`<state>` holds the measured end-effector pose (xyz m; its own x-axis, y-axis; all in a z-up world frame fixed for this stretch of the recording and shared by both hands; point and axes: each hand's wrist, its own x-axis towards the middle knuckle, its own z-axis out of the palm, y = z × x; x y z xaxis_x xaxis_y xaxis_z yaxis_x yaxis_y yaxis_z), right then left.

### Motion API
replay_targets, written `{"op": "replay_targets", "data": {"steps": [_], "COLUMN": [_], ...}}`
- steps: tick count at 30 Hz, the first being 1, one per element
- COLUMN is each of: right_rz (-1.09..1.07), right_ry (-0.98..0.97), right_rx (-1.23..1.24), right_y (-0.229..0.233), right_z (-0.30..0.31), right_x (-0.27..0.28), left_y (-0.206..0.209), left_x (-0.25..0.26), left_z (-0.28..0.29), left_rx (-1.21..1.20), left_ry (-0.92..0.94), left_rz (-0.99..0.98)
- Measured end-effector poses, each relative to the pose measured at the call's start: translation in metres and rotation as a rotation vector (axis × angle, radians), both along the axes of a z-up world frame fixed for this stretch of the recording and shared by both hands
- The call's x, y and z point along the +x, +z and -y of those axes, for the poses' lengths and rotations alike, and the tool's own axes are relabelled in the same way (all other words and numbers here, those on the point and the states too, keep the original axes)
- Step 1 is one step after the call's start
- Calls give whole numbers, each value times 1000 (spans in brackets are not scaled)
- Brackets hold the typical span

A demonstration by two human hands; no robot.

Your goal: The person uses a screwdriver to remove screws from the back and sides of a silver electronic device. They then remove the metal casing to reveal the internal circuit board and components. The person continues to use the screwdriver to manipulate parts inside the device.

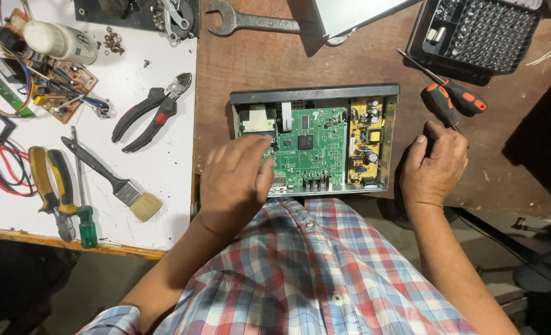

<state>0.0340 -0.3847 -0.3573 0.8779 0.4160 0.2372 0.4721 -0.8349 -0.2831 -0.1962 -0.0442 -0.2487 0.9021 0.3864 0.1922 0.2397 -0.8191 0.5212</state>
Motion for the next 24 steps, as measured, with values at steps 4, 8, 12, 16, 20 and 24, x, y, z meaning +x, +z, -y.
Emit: {"op": "replay_targets", "data": {"steps": [4, 8, 12, 16, 20, 24], "right_rz": [15, 15, 36, -225, -302, -178], "right_ry": [-9, 0, 41, 47, 160, 472], "right_rx": [-4, -24, 44, 241, 166, -455], "right_y": [-5, -6, -22, -9, 94, 119], "right_z": [3, 7, 20, 29, -66, -145], "right_x": [1, 4, 13, 25, 8, 1], "left_y": [-10, -21, -18, -17, -14, -23], "left_x": [35, 56, 56, 55, 55, 58], "left_z": [16, 16, 2, 10, 28, 36], "left_rx": [46, 92, 104, 47, 34, 14], "left_ry": [-242, -229, -114, -207, -284, -318], "left_rz": [121, 111, 104, -87, -284, -343]}}
